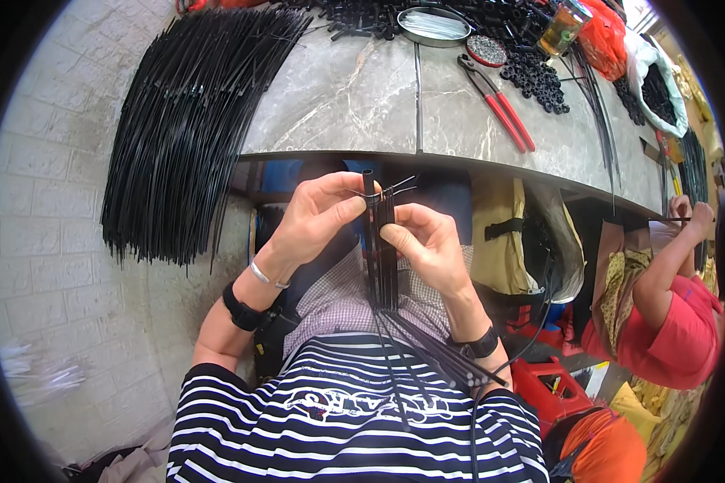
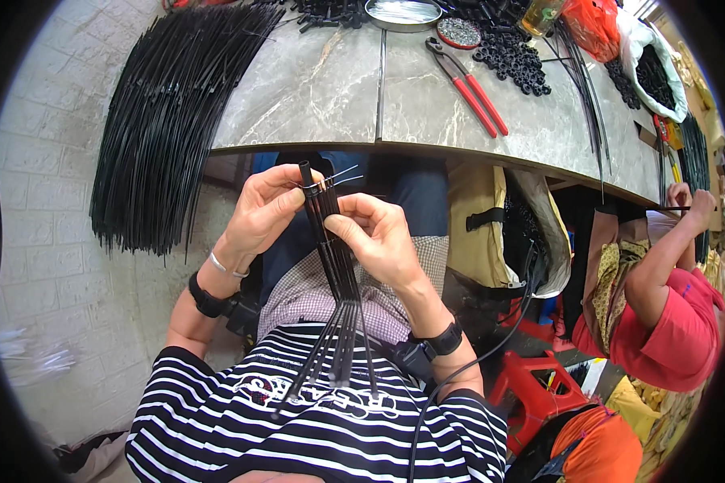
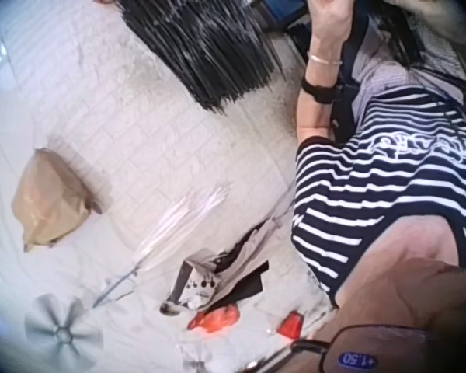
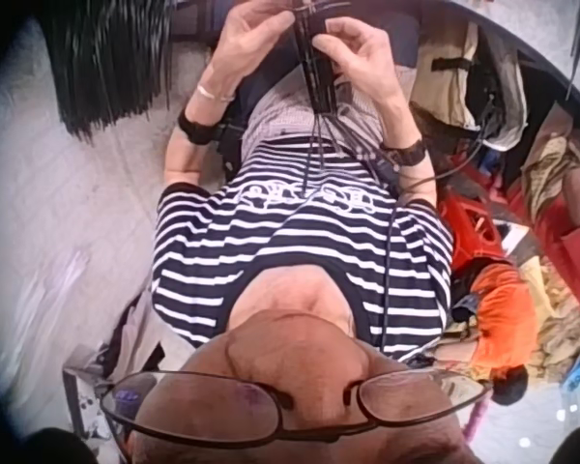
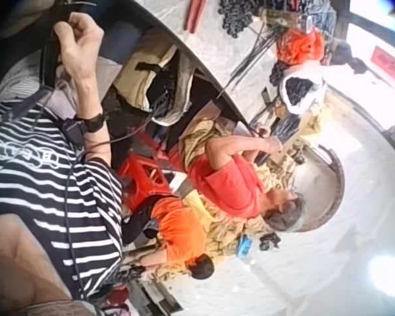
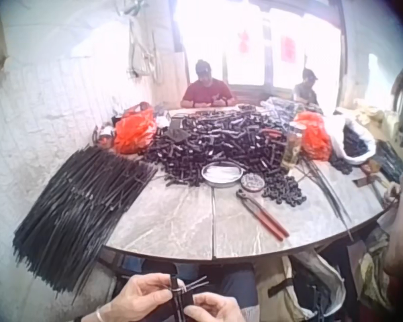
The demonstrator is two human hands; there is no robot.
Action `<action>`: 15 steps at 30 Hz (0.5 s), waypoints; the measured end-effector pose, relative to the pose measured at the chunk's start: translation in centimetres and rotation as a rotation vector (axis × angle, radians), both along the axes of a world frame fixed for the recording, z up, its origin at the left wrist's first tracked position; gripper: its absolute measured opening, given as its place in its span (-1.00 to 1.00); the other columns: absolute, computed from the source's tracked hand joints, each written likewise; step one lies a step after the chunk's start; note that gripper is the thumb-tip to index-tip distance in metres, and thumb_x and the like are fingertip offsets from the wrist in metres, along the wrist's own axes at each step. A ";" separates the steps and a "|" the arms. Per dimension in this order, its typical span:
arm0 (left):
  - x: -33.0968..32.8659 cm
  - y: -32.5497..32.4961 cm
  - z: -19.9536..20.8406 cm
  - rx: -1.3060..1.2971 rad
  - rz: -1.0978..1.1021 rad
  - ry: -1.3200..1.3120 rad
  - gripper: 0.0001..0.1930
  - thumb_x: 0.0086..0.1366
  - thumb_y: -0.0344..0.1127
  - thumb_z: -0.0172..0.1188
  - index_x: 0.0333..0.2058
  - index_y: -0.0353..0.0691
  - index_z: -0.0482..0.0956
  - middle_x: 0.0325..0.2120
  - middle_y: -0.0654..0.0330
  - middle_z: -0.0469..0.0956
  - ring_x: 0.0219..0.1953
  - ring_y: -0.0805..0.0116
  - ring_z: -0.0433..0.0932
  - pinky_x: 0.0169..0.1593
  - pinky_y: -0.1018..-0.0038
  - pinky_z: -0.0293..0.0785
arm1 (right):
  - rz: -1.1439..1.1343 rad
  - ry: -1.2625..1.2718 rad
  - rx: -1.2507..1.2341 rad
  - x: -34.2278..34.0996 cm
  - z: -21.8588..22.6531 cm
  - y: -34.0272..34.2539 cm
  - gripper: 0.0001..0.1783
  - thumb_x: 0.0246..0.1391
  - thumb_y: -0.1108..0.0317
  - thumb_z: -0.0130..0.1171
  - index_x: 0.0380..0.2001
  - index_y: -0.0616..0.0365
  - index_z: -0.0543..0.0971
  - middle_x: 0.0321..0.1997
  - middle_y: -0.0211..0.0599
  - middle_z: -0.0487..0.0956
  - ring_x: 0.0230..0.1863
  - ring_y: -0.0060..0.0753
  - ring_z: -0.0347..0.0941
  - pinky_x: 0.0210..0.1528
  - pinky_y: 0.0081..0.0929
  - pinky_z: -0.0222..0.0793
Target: Assemble umbrella rib and shaft components using hand tools.
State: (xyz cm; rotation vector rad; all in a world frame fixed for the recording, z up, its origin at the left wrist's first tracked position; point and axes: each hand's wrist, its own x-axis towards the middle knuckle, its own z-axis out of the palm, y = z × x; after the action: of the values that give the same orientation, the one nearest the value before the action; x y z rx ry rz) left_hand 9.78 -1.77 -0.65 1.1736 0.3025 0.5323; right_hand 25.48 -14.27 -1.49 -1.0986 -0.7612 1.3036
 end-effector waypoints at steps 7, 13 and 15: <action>0.1 0.2 1.1 0.104 -0.003 0.041 -0.72 0.30 -0.46 0.12 -0.02 -0.35 0.47 -0.14 0.19 0.53 -0.10 0.42 0.51 0.01 0.46 0.45 | 0.073 0.125 0.078 0.7 -0.9 0.4 -0.78 0.11 0.48 0.18 -0.16 0.33 0.56 -0.26 -0.36 0.60 -0.24 -0.65 0.48 -0.13 -0.66 0.43; 0.9 -0.7 1.1 0.060 -0.022 -0.045 -0.74 0.29 -0.44 0.15 -0.06 -0.36 0.47 -0.22 0.19 0.51 -0.18 0.46 0.50 -0.08 0.52 0.47 | 0.276 0.335 0.125 1.8 -0.8 1.1 -0.74 0.07 0.51 0.16 -0.16 0.41 0.55 -0.24 -0.12 0.63 -0.24 -0.42 0.58 -0.11 -0.55 0.49; 1.2 -0.8 1.5 0.022 -0.105 -0.023 -0.74 0.28 -0.38 0.18 -0.10 -0.36 0.48 -0.24 0.16 0.48 -0.20 0.44 0.46 -0.07 0.52 0.44 | 0.329 0.377 0.211 2.5 -1.8 1.1 -0.76 0.02 0.53 0.18 -0.22 0.45 0.57 -0.29 -0.03 0.64 -0.27 -0.30 0.61 -0.13 -0.49 0.53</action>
State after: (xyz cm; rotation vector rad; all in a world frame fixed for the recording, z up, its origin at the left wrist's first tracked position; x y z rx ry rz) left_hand 11.00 -2.56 0.83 1.1973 0.2145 0.4585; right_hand 27.99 -13.14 -3.30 -0.5485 -0.7911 1.6074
